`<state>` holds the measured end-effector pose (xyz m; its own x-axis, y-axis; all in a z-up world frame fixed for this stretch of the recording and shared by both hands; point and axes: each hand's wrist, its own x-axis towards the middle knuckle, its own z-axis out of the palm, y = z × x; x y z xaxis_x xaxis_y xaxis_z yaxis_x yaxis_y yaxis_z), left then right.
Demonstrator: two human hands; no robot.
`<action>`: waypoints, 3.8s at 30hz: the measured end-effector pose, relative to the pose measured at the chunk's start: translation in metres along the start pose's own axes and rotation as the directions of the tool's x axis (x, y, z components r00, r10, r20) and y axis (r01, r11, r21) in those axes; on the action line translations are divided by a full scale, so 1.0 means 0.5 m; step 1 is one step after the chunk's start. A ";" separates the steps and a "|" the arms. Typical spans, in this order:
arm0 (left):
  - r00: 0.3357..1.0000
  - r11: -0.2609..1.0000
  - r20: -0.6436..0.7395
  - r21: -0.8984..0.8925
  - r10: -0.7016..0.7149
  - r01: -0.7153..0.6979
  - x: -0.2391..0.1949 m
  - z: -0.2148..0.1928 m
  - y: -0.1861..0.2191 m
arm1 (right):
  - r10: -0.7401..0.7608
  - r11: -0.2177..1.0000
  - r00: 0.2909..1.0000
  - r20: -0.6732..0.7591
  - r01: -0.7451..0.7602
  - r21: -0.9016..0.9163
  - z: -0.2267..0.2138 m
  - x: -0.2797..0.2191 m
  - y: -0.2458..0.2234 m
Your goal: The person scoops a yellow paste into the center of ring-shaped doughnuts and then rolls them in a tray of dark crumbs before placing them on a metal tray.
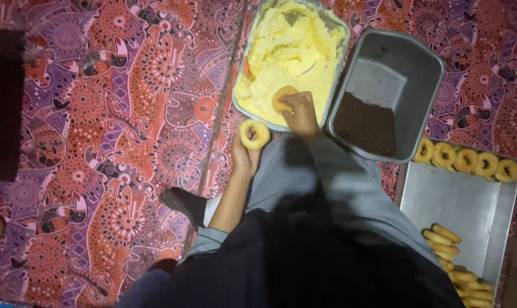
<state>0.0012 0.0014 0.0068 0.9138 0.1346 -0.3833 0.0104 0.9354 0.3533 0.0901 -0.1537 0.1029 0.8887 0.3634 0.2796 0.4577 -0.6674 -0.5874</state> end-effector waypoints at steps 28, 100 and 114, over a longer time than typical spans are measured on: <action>0.988 0.993 0.109 0.055 -0.111 0.105 -0.039 0.021 0.038 | -0.221 0.964 0.975 -0.017 0.221 0.148 0.007 -0.027 0.021; 0.631 -0.103 0.770 0.623 -0.096 -0.776 0.013 0.295 -0.375 | 0.706 0.385 0.267 -0.656 -0.922 0.040 -0.318 -0.800 0.623; 0.607 0.052 0.784 0.617 -0.132 -0.786 -0.104 0.321 -0.355 | 0.850 -0.011 0.100 -0.518 -0.978 -0.208 -0.514 -0.894 0.381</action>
<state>0.0168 -0.2241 0.1011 0.8712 -0.2985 0.3897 -0.4669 -0.2590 0.8455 -0.2129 -0.6103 0.0611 0.4918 -0.8672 -0.0779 -0.8688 -0.4829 -0.1094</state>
